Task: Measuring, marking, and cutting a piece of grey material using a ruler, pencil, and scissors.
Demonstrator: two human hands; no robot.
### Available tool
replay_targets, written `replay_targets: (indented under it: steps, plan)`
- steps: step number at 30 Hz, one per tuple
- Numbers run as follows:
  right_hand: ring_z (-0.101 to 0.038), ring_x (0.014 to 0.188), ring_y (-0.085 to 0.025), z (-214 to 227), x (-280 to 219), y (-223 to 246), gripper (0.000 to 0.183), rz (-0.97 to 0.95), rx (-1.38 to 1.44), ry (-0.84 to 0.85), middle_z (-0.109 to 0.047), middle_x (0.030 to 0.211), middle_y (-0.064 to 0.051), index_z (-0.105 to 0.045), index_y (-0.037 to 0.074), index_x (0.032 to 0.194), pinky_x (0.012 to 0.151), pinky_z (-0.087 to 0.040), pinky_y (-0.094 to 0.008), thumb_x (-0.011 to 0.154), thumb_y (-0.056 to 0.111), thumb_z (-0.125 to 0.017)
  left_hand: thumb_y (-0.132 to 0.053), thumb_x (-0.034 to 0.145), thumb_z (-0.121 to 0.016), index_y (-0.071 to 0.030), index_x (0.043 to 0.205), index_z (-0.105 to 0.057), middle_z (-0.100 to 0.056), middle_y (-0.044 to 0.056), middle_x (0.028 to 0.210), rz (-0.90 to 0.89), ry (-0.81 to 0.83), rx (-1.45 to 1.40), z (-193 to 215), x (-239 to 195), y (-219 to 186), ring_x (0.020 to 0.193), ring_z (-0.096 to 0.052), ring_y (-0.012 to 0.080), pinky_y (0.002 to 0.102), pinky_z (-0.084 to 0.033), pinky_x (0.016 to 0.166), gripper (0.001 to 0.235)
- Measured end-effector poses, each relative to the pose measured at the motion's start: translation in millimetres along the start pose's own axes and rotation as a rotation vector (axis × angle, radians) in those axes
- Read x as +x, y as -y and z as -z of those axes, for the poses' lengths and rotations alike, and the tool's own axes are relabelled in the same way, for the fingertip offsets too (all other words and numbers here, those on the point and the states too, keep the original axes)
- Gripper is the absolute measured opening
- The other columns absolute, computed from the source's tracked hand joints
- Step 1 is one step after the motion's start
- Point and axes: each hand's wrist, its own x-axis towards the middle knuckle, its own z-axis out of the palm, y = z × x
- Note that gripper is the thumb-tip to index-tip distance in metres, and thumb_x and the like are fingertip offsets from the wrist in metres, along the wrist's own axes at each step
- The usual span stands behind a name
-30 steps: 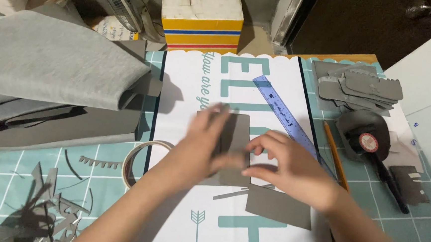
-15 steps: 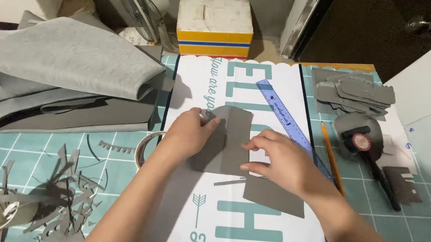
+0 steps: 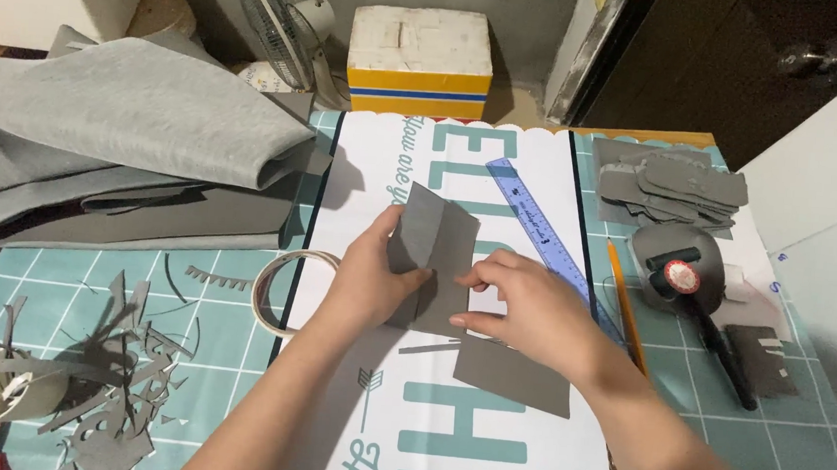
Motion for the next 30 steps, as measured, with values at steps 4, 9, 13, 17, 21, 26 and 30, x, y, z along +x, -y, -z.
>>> replay_targets:
  steps: [4,9,13,17,21,26,30]
  plan:
    - [-0.067,0.086,-0.021,-6.5,7.7,-16.5,0.043,0.061,0.134,-0.114,-0.072,0.099,-0.002,-0.073,0.016,0.111,0.071,-0.055,-0.036,0.073,0.026,-0.089,0.002,0.078,-0.078,-0.006,0.138,-0.055,-0.066,0.022,0.135,-0.124,-0.047,-0.153,-0.4,3.4,1.9,0.139,-0.05,0.0455,0.062,-0.038,0.115,0.065]
    - [-0.066,0.086,-0.018,-12.9,10.4,-23.6,0.057,0.034,0.506,-0.223,-0.073,0.101,-0.007,-0.059,0.009,0.118,0.066,-0.053,-0.029,0.075,0.028,-0.091,0.002,0.078,-0.08,-0.003,0.133,-0.057,-0.068,0.023,0.126,-0.287,-0.16,-0.293,11.7,2.9,-0.9,0.133,-0.056,0.0419,0.062,-0.04,0.113,0.06]
    - [-0.075,0.093,-0.021,-5.5,6.1,-11.9,0.035,0.023,0.305,-0.049,-0.083,0.097,-0.005,-0.074,0.011,0.111,0.08,-0.057,-0.035,0.082,0.03,-0.083,-0.002,0.08,-0.081,-0.006,0.133,-0.058,-0.07,0.014,0.121,-0.277,-0.184,-0.403,18.1,-1.3,-12.2,0.128,-0.061,0.0317,0.057,-0.044,0.11,0.057]
    - [-0.076,0.091,-0.018,0.3,6.4,-10.7,0.016,-0.027,0.359,-0.036,-0.086,0.09,-0.004,-0.081,0.011,0.101,0.084,-0.06,-0.034,0.087,0.02,-0.078,-0.008,0.078,-0.087,-0.006,0.13,-0.06,-0.073,0.01,0.115,-0.255,-0.182,-0.427,28.3,-4.7,-17.1,0.12,-0.065,0.0245,0.052,-0.048,0.109,0.058]
    - [-0.079,0.094,-0.02,10.1,3.5,-5.9,0.015,-0.08,0.316,0.012,-0.086,0.093,-0.005,-0.082,0.011,0.102,0.088,-0.061,-0.033,0.091,0.016,-0.073,-0.009,0.088,-0.078,-0.006,0.124,-0.062,-0.074,0.012,0.112,-0.237,-0.256,-0.437,29.7,-0.7,-5.4,0.117,-0.067,0.025,0.051,-0.05,0.105,0.039]
    - [-0.078,0.104,-0.02,20.0,-4.6,-8.6,0.016,-0.034,0.318,-0.018,-0.087,0.096,-0.005,-0.083,0.014,0.103,0.099,-0.058,-0.039,0.089,0.014,-0.074,-0.012,0.085,-0.079,-0.013,0.161,-0.025,-0.059,0.033,0.137,-0.068,-0.109,0.067,24.9,-6.9,-5.5,0.134,-0.053,0.0505,0.061,-0.043,0.113,0.093]
    - [-0.071,0.089,-0.014,14.9,-4.9,-22.1,0.011,0.222,0.449,-0.139,-0.083,0.089,-0.006,-0.083,0.009,0.095,0.091,-0.057,-0.036,0.085,0.008,-0.078,0.004,0.084,-0.072,0.0,0.154,-0.039,-0.05,0.034,0.141,-0.265,-0.295,0.344,30.5,-21.4,-25.3,0.136,-0.046,0.0522,0.059,-0.046,0.108,0.077]
